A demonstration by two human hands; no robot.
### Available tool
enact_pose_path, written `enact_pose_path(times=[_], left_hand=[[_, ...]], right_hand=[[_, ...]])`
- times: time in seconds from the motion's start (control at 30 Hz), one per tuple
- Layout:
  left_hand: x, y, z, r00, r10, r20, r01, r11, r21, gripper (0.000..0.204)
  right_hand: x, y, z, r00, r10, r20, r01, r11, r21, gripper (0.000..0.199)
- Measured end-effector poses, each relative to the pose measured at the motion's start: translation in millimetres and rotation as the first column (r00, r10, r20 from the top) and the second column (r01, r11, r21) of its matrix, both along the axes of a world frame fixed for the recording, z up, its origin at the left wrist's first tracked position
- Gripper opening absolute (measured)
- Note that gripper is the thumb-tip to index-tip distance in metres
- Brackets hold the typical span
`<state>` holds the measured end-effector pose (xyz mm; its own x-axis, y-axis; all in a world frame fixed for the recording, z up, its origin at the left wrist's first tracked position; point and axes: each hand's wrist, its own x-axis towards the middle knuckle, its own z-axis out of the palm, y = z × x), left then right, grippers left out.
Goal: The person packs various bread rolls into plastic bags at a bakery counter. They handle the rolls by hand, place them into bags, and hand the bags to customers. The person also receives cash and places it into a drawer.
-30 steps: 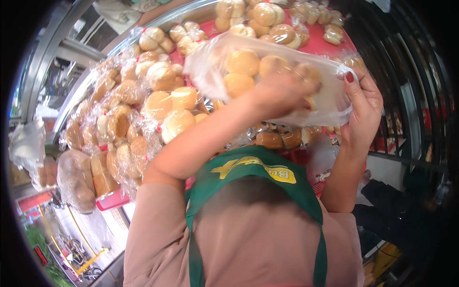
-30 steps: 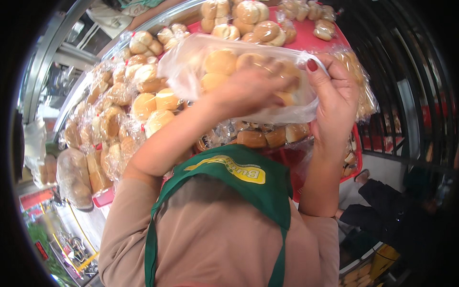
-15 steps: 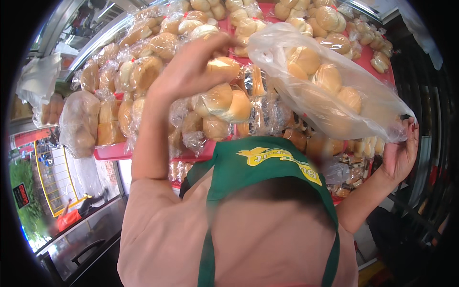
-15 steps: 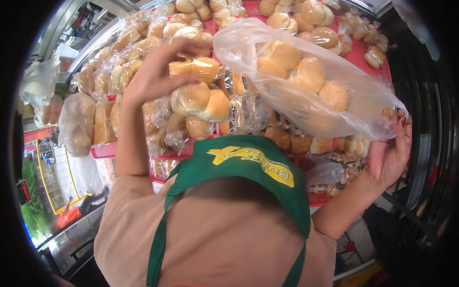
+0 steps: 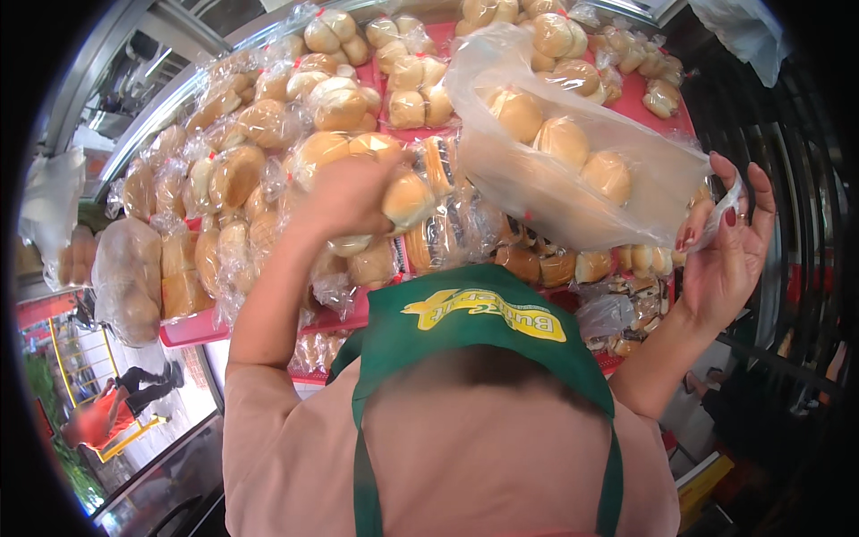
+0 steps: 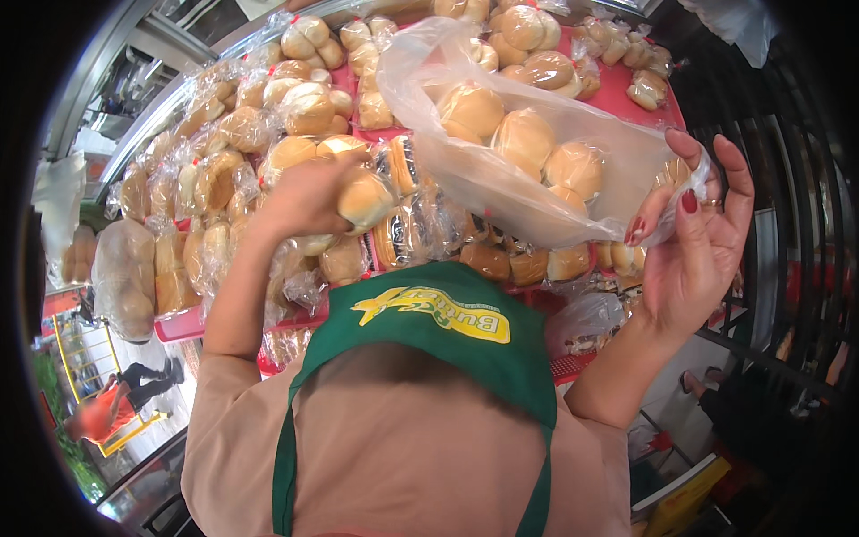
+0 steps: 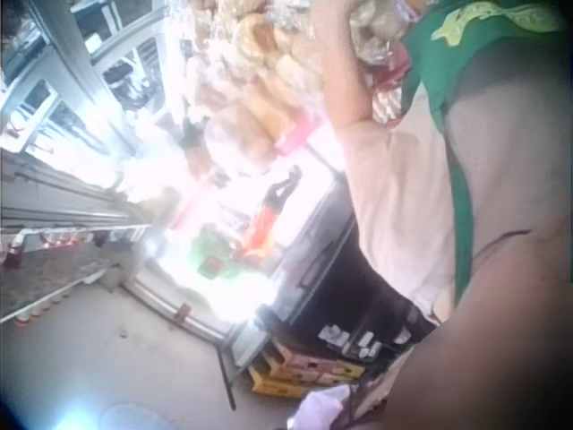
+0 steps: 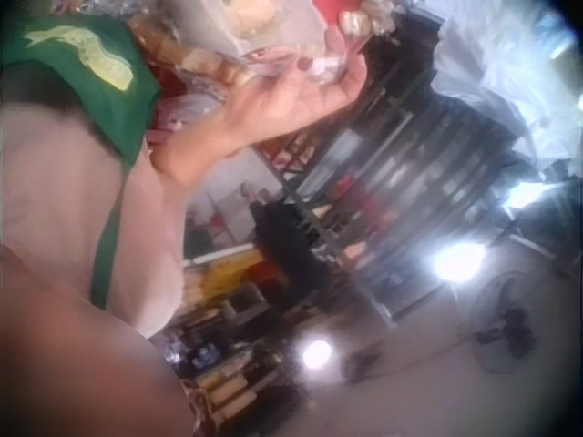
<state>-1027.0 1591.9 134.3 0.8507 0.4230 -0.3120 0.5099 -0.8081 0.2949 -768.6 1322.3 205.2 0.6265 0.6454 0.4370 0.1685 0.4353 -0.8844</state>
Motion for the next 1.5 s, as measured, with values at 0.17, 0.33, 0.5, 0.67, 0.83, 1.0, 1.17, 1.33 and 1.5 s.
enact_pose_path(times=[0.17,0.33,0.5,0.67,0.83,1.0,1.17,1.33,1.5], left_hand=[[2.1,14.0,72.1,0.594,0.450,0.667,0.179,0.734,-0.655,0.091],[112.2,-23.9,75.3,0.216,0.087,0.973,0.651,0.730,-0.210,0.081],[173.8,-78.7,14.2,0.517,-0.057,0.854,0.551,0.785,-0.282,0.086],[163.2,-34.7,-17.7,0.862,0.186,0.472,0.177,0.762,-0.623,0.089],[116.4,2.0,22.8,0.757,-0.005,0.653,0.102,0.989,-0.111,0.045],[37.1,70.4,21.1,0.974,0.017,0.224,-0.056,0.984,0.168,0.033],[18.0,48.9,-71.3,0.986,-0.047,-0.163,0.108,0.913,0.393,0.080],[6.5,72.0,-35.4,0.972,0.164,0.166,-0.155,0.986,-0.068,0.087],[19.5,84.5,38.8,0.339,0.661,0.670,0.263,0.617,-0.742,0.068]], right_hand=[[-4.2,-7.5,-8.1,0.996,-0.014,-0.089,0.009,0.998,-0.061,0.050],[-11.0,6.8,2.6,0.996,-0.004,-0.085,-0.003,0.997,-0.080,0.058],[-10.1,4.8,26.9,0.998,-0.049,-0.050,0.048,0.998,-0.031,0.061],[-8.2,-3.8,21.7,0.999,-0.046,0.011,0.047,0.996,-0.077,0.059],[-0.6,-8.4,23.6,0.998,-0.017,0.064,0.026,0.989,-0.146,0.068],[-1.7,-7.9,23.9,0.994,-0.068,0.081,0.081,0.984,-0.159,0.068],[-6.2,-8.9,18.8,0.999,-0.029,0.029,0.032,0.993,-0.110,0.069],[-8.6,-16.2,17.6,0.998,-0.067,0.020,0.069,0.987,-0.144,0.072],[-12.6,-3.4,6.6,0.994,-0.018,-0.109,0.011,0.997,-0.070,0.073]])
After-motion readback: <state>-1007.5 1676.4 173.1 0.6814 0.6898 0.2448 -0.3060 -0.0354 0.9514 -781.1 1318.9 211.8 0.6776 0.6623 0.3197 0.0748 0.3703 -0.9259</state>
